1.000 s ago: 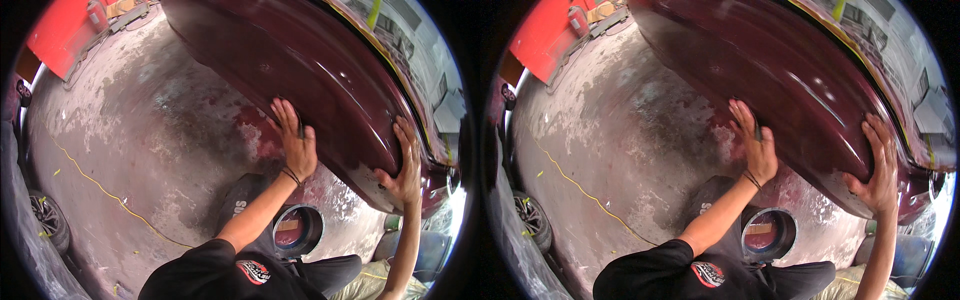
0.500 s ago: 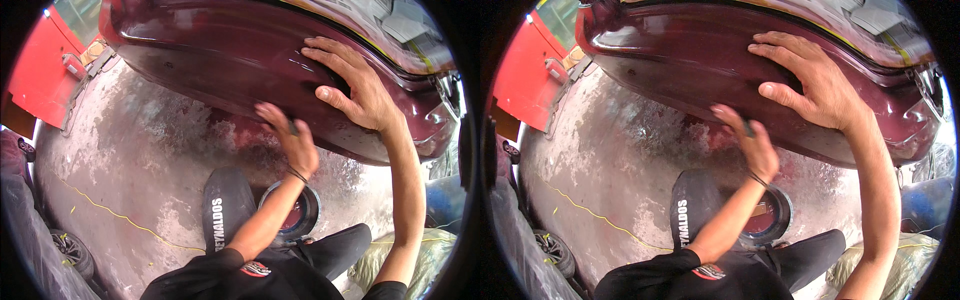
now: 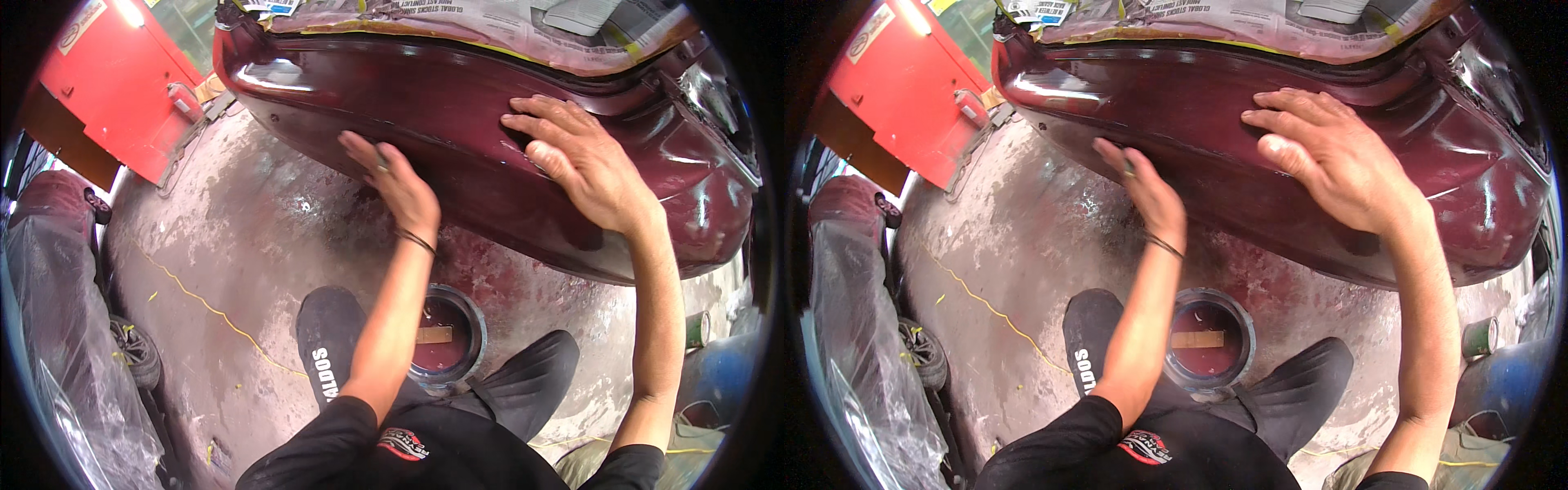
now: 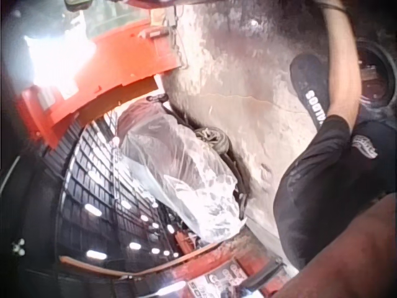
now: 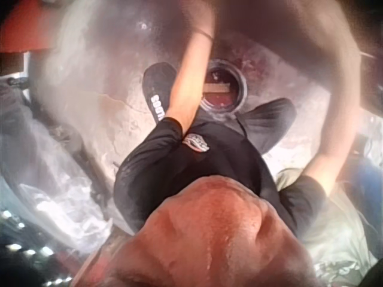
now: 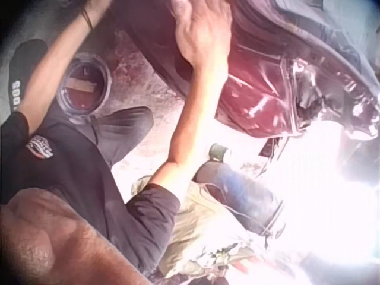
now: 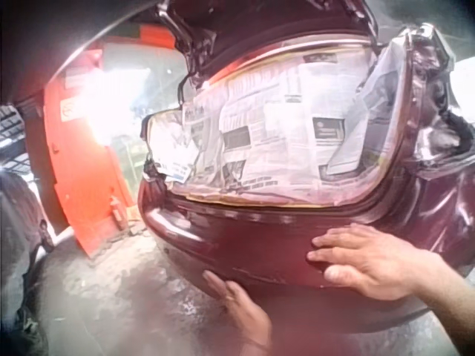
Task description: The person sits on the floor and uses a sanding block to rub the surface of a maroon car bumper. They repeatedly dip the block into a bucket of liquid and continue sanding the bumper's surface.
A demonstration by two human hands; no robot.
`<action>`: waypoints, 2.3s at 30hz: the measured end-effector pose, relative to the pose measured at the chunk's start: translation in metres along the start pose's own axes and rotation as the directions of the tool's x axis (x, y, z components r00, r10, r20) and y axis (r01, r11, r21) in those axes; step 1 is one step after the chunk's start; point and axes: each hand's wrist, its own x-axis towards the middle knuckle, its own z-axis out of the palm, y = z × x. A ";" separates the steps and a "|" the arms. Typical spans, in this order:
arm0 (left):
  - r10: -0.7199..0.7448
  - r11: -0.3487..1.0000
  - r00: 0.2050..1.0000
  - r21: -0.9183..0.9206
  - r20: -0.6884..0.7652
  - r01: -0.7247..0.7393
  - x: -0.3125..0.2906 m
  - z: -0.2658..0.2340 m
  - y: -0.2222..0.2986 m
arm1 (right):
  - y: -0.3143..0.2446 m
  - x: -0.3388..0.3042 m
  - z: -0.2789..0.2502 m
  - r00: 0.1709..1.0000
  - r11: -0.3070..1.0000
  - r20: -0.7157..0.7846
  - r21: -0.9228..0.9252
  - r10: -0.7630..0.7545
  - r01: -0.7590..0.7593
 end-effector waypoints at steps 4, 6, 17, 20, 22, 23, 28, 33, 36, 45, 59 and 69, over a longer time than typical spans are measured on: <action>-0.033 0.998 0.996 0.058 0.087 0.028 -0.016 -0.001 0.014 | -0.003 0.001 0.005 0.998 0.996 -0.036 -0.073 -0.051 0.048; -0.040 0.998 0.997 0.047 0.073 0.036 0.033 -0.024 0.001 | -0.006 0.002 0.006 0.996 0.996 -0.069 -0.066 -0.062 0.057; -0.233 0.972 0.968 0.017 0.089 0.233 -0.169 0.075 0.040 | 0.004 0.005 0.024 0.975 0.989 -0.174 -0.055 -0.142 0.134; -0.132 0.969 0.991 -0.205 0.032 0.136 -0.105 0.050 0.017 | 0.000 0.004 0.022 0.981 0.992 -0.160 -0.065 -0.113 0.104; -0.155 0.945 0.986 -0.283 0.058 0.165 -0.051 0.019 0.000 | -0.004 0.004 0.020 0.983 0.992 -0.160 -0.094 -0.093 0.079; -0.217 0.946 0.975 -0.237 0.049 0.222 -0.031 0.007 -0.003 | -0.006 0.003 0.019 0.983 0.991 -0.156 -0.107 -0.092 0.076; -0.111 0.994 0.990 0.008 0.085 0.111 -0.122 0.048 0.046 | -0.006 0.003 0.019 0.985 0.994 -0.156 -0.089 -0.077 0.064; -0.217 0.976 0.958 0.076 0.186 0.206 -0.198 0.076 0.063 | -0.001 0.002 0.018 0.978 0.980 -0.150 -0.158 -0.146 0.122; -0.237 0.955 0.965 -0.156 0.111 0.253 -0.103 0.039 0.013 | -0.003 0.001 0.016 0.988 0.982 -0.103 -0.163 -0.111 0.093; -0.469 0.875 0.867 -0.044 0.169 0.482 -0.158 0.063 0.040 | -0.014 0.001 0.015 0.986 0.984 -0.142 -0.165 -0.086 0.062; -0.456 0.879 0.890 -0.154 0.009 0.452 -0.039 0.000 -0.037 | -0.012 0.000 0.014 0.989 0.987 -0.136 -0.152 -0.063 0.042; -0.333 0.939 0.941 -0.066 0.049 0.336 -0.106 0.030 -0.030 | -0.008 0.000 0.023 0.965 0.975 -0.214 -0.190 -0.154 0.113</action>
